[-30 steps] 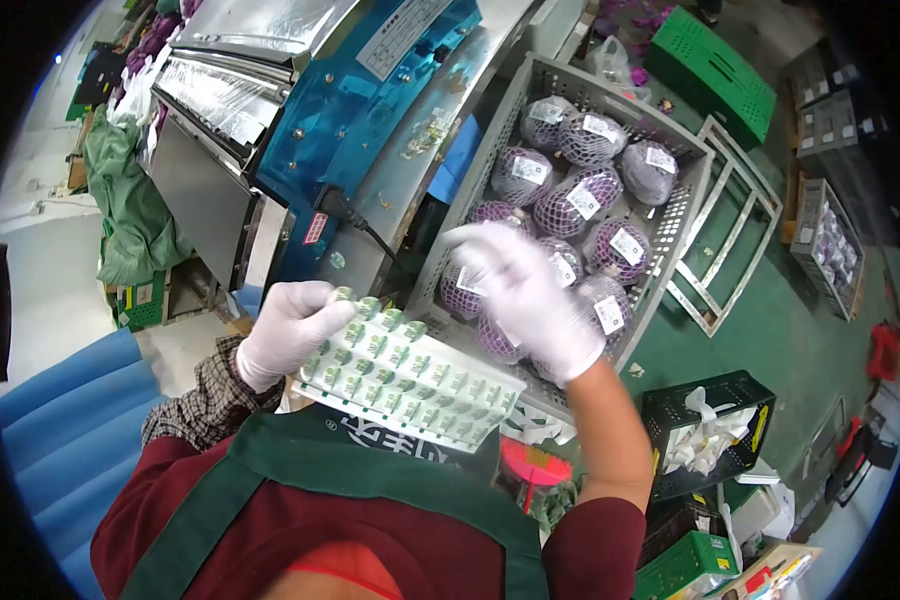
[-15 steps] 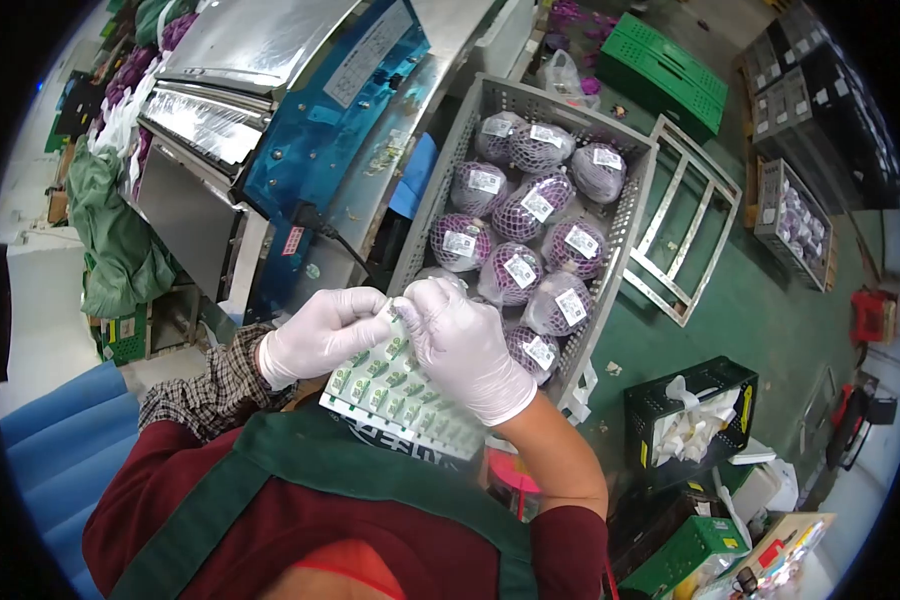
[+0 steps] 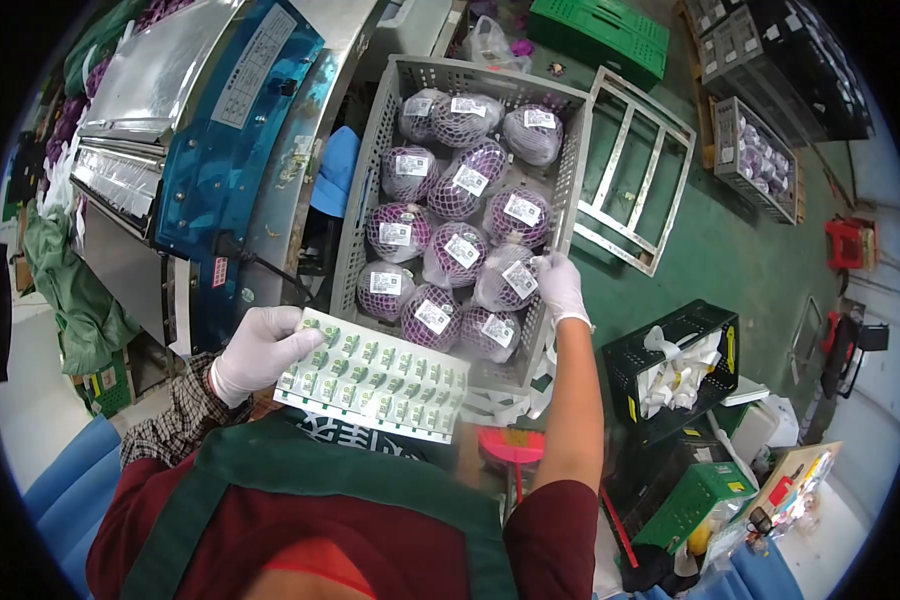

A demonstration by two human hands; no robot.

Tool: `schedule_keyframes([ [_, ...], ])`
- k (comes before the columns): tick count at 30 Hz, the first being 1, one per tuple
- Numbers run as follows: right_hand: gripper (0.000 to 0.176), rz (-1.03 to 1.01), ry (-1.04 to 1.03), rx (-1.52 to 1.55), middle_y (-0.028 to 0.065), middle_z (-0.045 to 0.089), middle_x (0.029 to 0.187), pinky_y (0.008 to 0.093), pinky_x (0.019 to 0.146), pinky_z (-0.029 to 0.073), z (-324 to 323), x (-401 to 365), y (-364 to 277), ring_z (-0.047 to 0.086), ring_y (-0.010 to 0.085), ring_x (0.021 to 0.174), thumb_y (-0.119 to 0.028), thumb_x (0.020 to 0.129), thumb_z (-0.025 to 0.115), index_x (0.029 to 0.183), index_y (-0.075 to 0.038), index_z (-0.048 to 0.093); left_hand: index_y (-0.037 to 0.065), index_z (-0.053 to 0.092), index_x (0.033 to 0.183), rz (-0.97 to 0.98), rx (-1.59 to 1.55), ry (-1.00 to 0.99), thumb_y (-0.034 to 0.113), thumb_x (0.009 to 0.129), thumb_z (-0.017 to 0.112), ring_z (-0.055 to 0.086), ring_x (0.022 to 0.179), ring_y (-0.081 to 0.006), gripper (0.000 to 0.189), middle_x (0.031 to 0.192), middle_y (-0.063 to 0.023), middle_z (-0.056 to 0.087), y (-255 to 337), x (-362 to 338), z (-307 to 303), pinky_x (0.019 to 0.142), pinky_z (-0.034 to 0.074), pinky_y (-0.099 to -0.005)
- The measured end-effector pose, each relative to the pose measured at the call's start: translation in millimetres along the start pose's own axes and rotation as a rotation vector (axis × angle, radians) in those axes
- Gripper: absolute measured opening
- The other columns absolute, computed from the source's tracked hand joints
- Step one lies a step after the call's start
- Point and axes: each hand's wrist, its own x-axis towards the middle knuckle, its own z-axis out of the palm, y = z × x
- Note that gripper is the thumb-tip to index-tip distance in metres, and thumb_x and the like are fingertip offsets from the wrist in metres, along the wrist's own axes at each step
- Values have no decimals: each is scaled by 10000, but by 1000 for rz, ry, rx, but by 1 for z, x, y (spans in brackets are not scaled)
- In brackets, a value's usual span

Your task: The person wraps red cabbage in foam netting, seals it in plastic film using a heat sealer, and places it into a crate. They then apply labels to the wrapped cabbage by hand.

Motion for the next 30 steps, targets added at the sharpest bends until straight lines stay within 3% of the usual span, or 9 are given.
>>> schedule_keyframes([
  [3, 279, -29, -11, -237, 248, 612, 947, 420, 829, 448, 13, 19, -4, 562, 401, 960, -248, 847, 522, 901, 10, 611, -44, 633, 927, -26, -95, 12, 121, 854, 596, 548, 719, -41, 184, 809, -32, 644, 1, 3, 2, 634, 453, -201],
  [11, 219, -54, -222, -738, 199, 630, 964, 406, 808, 479, 12, 46, -37, 604, 335, 945, -148, 808, 512, 958, -38, 627, -47, 627, 949, -70, -77, 34, 117, 859, 587, 554, 737, -42, 192, 834, -38, 647, 6, 6, -3, 646, 461, -201],
  [15, 179, -152, 108, -245, 230, 622, 907, 413, 783, 469, 0, 81, -31, 592, 374, 917, -157, 834, 493, 874, -20, 601, -42, 630, 944, -52, -104, 56, 112, 859, 581, 550, 736, -38, 182, 826, -32, 645, -2, 9, -10, 640, 461, -202],
  [17, 201, -169, 135, 22, 206, 626, 848, 416, 761, 455, 3, 112, -21, 591, 369, 849, -205, 833, 521, 838, -19, 595, -40, 629, 948, -66, -101, 64, 114, 859, 584, 549, 737, -37, 183, 824, -28, 643, 0, 12, -10, 642, 460, -200],
  [19, 192, -206, 110, 43, 202, 626, 833, 417, 766, 455, 12, 142, -14, 589, 371, 838, -194, 828, 522, 816, -19, 601, -39, 628, 951, -95, -138, 80, 113, 859, 586, 549, 738, -37, 183, 823, -26, 643, -3, 13, -10, 643, 460, -200],
  [23, 178, -218, 57, -388, 234, 623, 857, 407, 759, 473, 18, 154, -33, 613, 349, 876, -151, 837, 487, 904, -16, 582, -34, 628, 961, -104, -184, 107, 100, 861, 588, 552, 752, -40, 172, 845, -27, 642, -6, 14, -12, 662, 465, -205],
  [24, 218, -236, -20, -492, 254, 608, 953, 438, 803, 466, 16, 151, -35, 591, 363, 946, -160, 831, 499, 960, 1, 569, -35, 626, 967, -114, -166, 110, 99, 863, 586, 554, 756, -42, 174, 850, -23, 641, -8, 15, -13, 668, 466, -206],
  [28, 261, -105, -145, -718, 247, 601, 1017, 429, 837, 463, 3, 153, -60, 591, 349, 968, -163, 815, 522, 998, 16, 565, -33, 627, 969, -139, -199, 117, 100, 865, 584, 554, 755, -41, 175, 843, -18, 639, 0, 15, -14, 666, 465, -204],
  [30, 248, -155, -76, -711, 232, 613, 1003, 422, 819, 474, -2, 154, -70, 601, 339, 956, -157, 817, 506, 996, 0, 579, -32, 628, 968, -144, -190, 124, 103, 865, 584, 553, 751, -38, 174, 838, -16, 638, 2, 15, -16, 662, 464, -202],
])
